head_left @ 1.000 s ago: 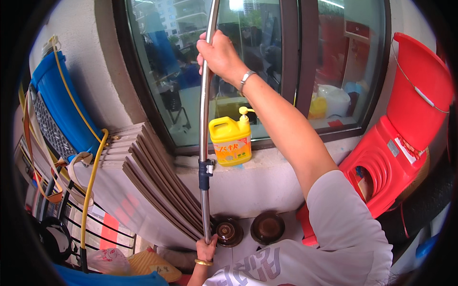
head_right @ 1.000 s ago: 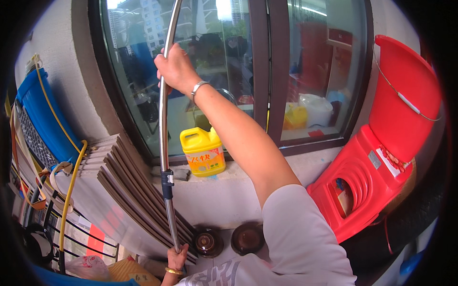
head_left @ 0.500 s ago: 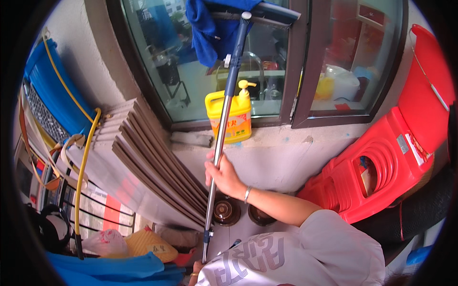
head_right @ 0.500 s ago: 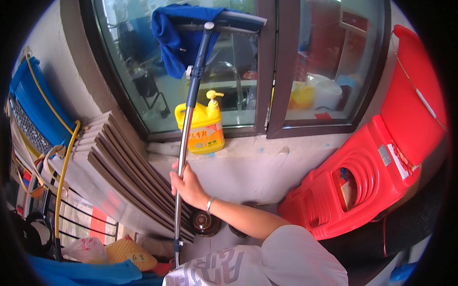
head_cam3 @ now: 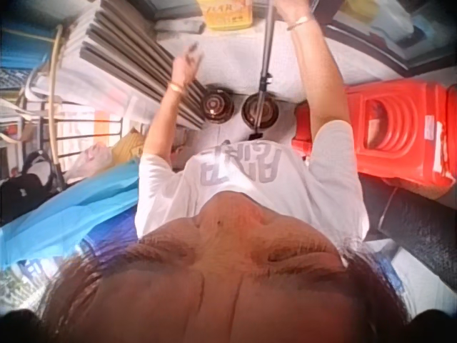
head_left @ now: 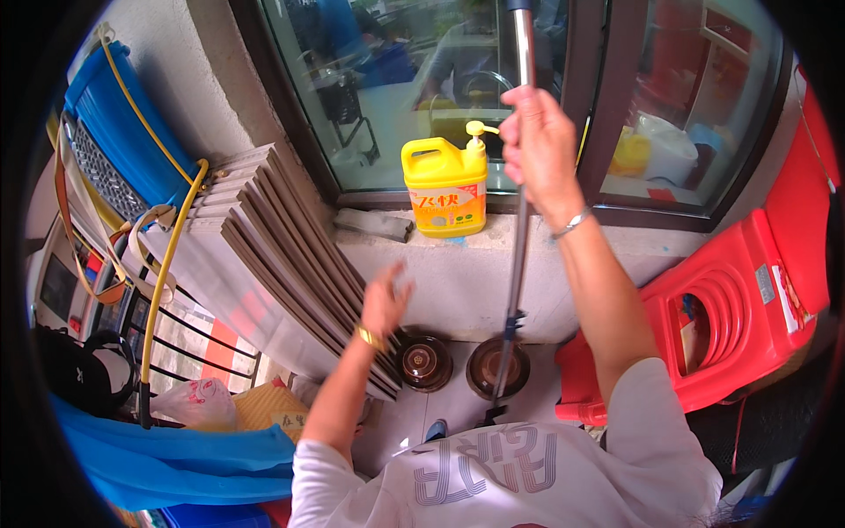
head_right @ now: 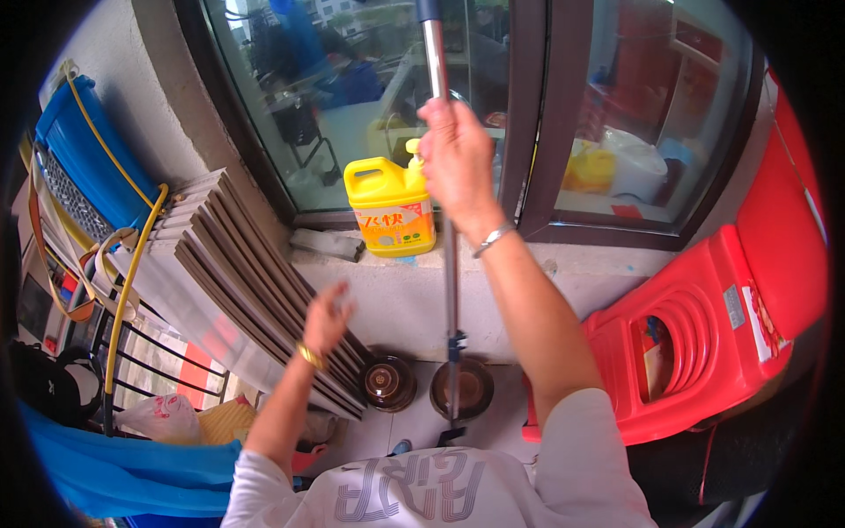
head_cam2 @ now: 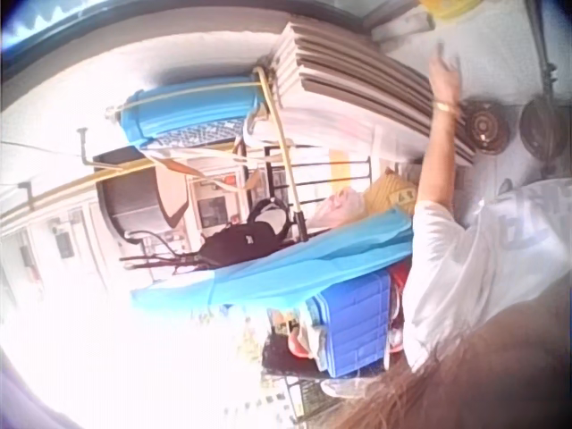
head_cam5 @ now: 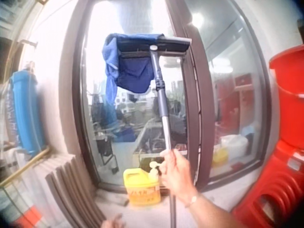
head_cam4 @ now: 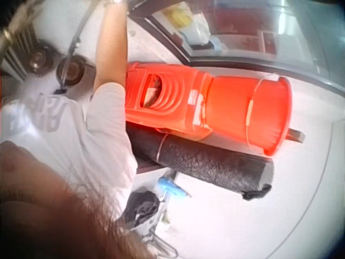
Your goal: The person cleans a window using a long-handled squeegee and a blue cloth. They wipe the glass and frame, then rinse the cloth at a sink.
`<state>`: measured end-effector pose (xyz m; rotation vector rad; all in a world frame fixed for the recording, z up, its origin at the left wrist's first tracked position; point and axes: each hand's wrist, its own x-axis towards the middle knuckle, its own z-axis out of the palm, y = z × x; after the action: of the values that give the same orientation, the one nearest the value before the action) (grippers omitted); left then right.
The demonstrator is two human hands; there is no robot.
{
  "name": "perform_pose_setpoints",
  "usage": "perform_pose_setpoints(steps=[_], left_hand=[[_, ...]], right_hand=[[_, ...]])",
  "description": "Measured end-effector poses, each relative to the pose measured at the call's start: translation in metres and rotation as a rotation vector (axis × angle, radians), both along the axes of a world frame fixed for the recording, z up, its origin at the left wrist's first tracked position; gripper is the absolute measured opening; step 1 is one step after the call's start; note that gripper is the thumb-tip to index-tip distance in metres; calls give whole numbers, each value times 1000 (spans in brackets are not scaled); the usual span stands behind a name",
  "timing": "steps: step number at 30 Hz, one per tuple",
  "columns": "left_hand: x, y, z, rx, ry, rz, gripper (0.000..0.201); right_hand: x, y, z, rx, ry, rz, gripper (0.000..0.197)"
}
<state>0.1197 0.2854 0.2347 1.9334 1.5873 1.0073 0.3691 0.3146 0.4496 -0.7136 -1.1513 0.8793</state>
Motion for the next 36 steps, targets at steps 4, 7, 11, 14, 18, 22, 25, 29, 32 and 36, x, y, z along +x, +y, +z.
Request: perform_pose_setpoints(steps=[4, 7, 11, 14, 18, 22, 25, 29, 32, 36], left_hand=[[29, 104, 85, 566, 105, 59, 47], [45, 151, 117, 607, 189, 39, 55], [68, 172, 132, 241, 219, -74, 47], [62, 168, 128, 209, 27, -146, 40], [45, 140, 132, 451, 66, -223, 36], [7, 109, 223, 577, 134, -326, 35], [-53, 101, 301, 541, 120, -246, 31], [-171, 91, 411, 86, -30, -656, 48], [-215, 83, 413, 498, 41, -338, 40], [-266, 77, 413, 512, 167, -133, 37]], right_hand=[[30, -12, -11, -51, -98, -123, 33], [34, -7, -30, -115, -80, -170, 33], [41, 10, -47, -189, -155, -300, 30], [44, 16, -69, -196, -211, -373, 29], [48, 12, -105, -254, -285, -447, 28], [57, 15, -133, -232, -297, -471, 28], [56, 14, -132, -232, -294, -448, 27], [52, 15, -134, -233, -247, -394, 26], [52, 14, -132, -241, -241, -392, 26], [48, 16, -137, -285, -190, -375, 27]])
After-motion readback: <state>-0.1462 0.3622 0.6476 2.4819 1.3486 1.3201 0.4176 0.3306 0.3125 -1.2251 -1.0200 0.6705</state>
